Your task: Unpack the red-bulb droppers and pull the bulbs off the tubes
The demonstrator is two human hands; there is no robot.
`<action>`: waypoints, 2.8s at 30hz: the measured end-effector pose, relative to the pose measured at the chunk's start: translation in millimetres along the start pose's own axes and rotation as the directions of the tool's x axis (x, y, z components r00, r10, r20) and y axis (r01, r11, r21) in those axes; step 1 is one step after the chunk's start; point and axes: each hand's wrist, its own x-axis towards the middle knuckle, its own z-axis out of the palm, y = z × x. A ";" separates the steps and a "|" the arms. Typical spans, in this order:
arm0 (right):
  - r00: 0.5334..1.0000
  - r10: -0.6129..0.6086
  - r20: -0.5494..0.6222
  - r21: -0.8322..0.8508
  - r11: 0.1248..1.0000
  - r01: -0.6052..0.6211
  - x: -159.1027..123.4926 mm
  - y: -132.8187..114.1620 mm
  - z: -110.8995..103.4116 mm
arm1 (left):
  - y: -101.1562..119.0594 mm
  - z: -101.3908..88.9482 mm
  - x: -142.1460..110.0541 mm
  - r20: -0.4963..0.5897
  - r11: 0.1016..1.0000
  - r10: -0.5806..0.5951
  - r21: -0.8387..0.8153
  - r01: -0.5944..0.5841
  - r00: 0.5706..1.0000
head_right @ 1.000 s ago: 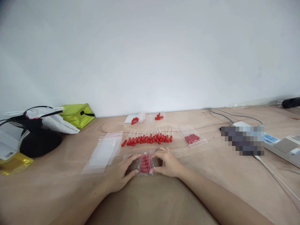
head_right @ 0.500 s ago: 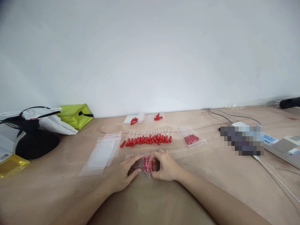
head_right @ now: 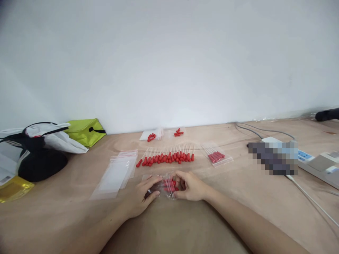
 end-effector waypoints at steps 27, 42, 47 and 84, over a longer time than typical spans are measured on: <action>0.865 0.323 -0.384 0.411 0.899 -0.153 -20.0 12.2 -121.8 | 0.4 -1.4 0.4 -0.010 1.000 0.007 -0.028 -0.007 1.000; 0.491 0.014 -0.871 -0.181 0.920 -0.347 14.1 59.7 -62.8 | 3.1 -2.3 0.9 -0.006 0.999 0.010 -0.042 -0.010 1.000; 0.586 0.007 -0.810 -0.228 0.917 -0.327 8.0 55.6 -55.9 | 5.1 -3.9 0.8 0.000 0.999 0.015 -0.042 -0.015 1.000; 0.970 -0.150 -0.193 -0.483 0.875 0.039 0.6 11.9 -9.1 | 1.6 -1.8 -0.5 0.006 1.000 0.019 -0.024 -0.019 1.000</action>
